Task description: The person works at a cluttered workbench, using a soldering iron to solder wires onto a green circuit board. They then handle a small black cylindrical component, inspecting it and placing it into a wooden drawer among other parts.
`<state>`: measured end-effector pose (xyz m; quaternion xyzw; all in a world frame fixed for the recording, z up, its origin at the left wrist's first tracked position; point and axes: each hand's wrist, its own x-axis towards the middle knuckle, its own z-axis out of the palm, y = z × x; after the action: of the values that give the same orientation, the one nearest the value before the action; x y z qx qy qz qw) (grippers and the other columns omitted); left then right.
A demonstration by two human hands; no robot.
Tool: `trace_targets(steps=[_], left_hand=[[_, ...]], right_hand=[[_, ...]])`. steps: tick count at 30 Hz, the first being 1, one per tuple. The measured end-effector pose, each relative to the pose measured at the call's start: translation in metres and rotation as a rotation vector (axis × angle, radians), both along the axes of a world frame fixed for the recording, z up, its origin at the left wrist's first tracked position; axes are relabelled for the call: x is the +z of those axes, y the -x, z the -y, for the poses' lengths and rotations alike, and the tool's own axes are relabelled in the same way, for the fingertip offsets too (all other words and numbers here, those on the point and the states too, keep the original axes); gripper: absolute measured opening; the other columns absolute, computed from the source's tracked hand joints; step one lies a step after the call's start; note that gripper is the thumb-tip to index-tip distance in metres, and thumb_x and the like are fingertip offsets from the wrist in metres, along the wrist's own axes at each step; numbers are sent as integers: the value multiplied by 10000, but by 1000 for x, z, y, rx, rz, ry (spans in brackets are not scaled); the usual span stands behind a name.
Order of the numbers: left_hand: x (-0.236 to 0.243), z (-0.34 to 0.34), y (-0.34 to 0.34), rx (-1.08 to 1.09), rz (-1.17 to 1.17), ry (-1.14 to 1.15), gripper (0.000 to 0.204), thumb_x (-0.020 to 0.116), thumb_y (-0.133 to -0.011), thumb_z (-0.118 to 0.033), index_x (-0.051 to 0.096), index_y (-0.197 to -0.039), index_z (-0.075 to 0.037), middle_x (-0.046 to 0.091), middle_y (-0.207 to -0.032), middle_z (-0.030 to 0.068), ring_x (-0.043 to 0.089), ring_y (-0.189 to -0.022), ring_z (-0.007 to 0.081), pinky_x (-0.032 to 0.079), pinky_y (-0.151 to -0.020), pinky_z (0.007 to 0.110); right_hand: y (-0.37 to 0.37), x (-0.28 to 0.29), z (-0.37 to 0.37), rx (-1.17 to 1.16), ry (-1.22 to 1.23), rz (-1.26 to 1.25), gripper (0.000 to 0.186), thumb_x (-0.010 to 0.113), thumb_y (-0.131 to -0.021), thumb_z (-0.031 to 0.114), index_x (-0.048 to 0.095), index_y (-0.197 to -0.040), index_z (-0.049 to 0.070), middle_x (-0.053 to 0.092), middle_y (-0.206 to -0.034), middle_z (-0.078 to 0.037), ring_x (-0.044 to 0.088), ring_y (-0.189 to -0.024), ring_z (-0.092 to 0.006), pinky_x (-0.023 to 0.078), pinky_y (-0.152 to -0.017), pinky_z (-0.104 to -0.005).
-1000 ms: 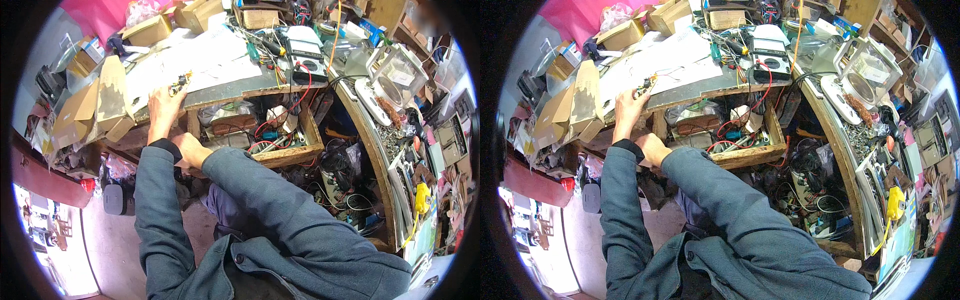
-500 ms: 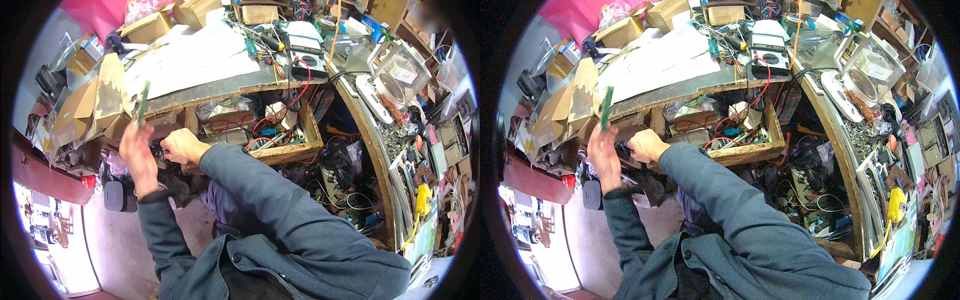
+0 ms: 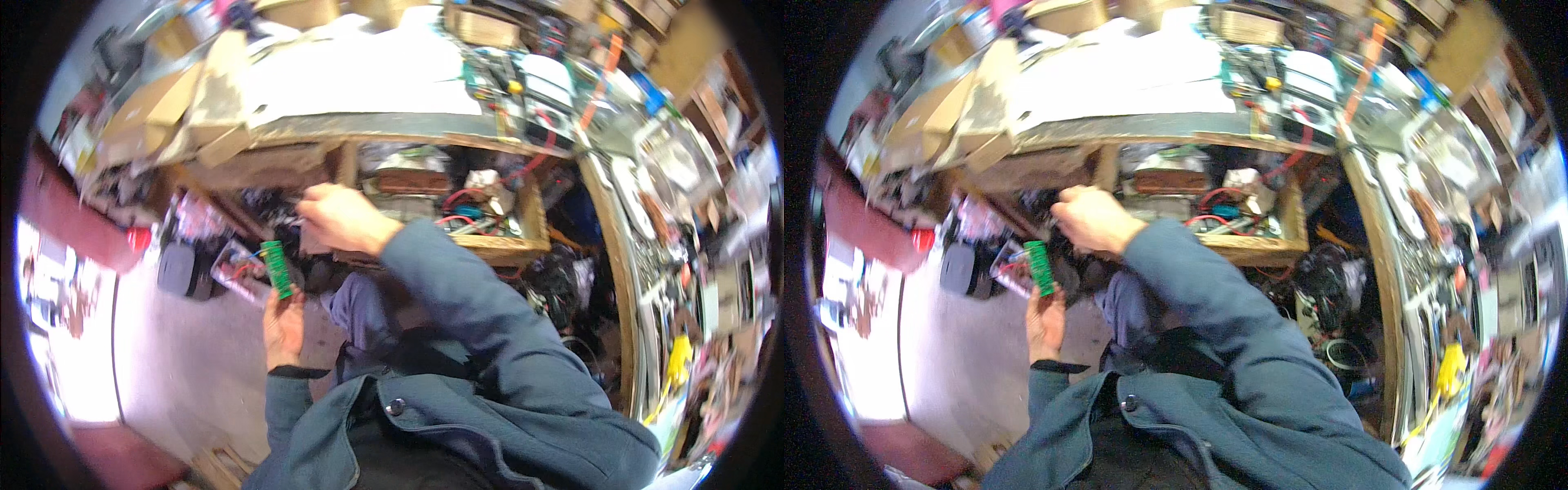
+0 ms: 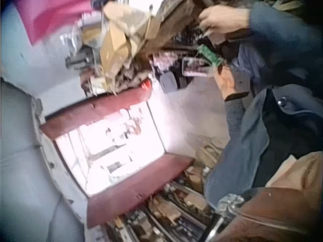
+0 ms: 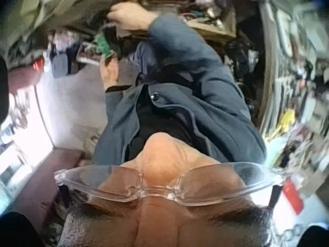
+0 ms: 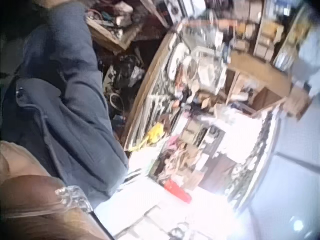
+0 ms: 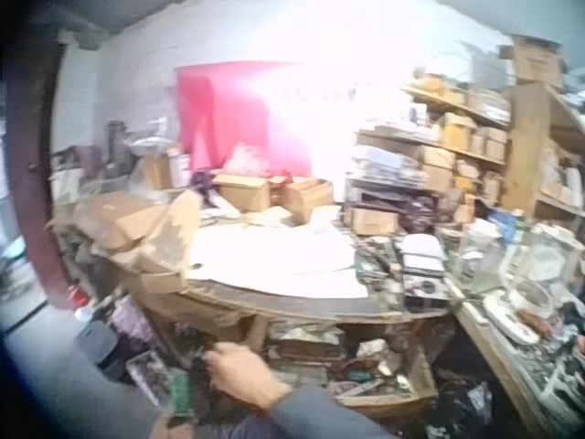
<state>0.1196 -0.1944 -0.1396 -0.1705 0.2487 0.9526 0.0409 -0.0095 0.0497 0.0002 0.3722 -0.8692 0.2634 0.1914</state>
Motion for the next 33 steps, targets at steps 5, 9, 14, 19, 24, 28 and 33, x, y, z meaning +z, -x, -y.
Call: trace_targets(steps=[5,9,14,19,24,28,33], left_hand=[[-62,-2,-7,-52,175,-68,306,790,-903,-205,698,-1103,7,700,-969,103,670,-931,234,554,-898,401],[-91,-9,2,-161,251,-71,402,785,-894,-299,687,-1118,19,641,-884,72,612,-852,221,523,-868,377],[-137,-18,34,-260,370,68,390,785,-907,-329,644,-1111,-27,650,-943,78,623,-888,245,527,-900,398],[-174,-17,69,-337,448,161,321,731,-970,-275,616,-1150,-36,672,-1043,135,673,-940,322,568,-853,450],[-197,-21,109,-372,484,307,397,593,-1058,-329,579,-1391,-114,651,-1156,135,672,-1003,327,562,-873,458],[-207,-20,157,-352,402,311,432,561,-1061,-342,614,-1430,-124,637,-1187,183,689,-1007,310,598,-817,429],[-212,-14,240,-346,293,568,318,793,-895,-204,694,-1145,-35,706,-942,130,715,-688,292,604,-614,410]], right_hand=[[-62,23,-45,-128,-104,66,149,716,-902,194,663,-953,65,633,-897,-139,669,-879,-374,564,-759,-463],[-79,26,-61,-192,-155,127,260,736,-917,293,611,-1010,85,668,-911,-135,683,-893,-362,561,-717,-470],[-73,19,-54,-242,-373,177,333,760,-884,317,580,-1006,64,683,-885,-139,697,-894,-348,567,-721,-462],[-71,20,-48,-299,-452,201,329,774,-857,296,577,-997,72,682,-868,-129,697,-852,-332,568,-709,-448],[-68,21,-45,-313,-480,233,332,778,-851,298,581,-997,73,672,-853,-119,693,-835,-323,569,-696,-445],[-65,21,-45,-329,-473,254,326,784,-842,301,586,-984,85,669,-849,-117,690,-828,-324,570,-689,-444],[-64,22,-43,-343,-469,286,318,790,-832,305,591,-970,99,665,-831,-114,688,-813,-325,572,-684,-448]])
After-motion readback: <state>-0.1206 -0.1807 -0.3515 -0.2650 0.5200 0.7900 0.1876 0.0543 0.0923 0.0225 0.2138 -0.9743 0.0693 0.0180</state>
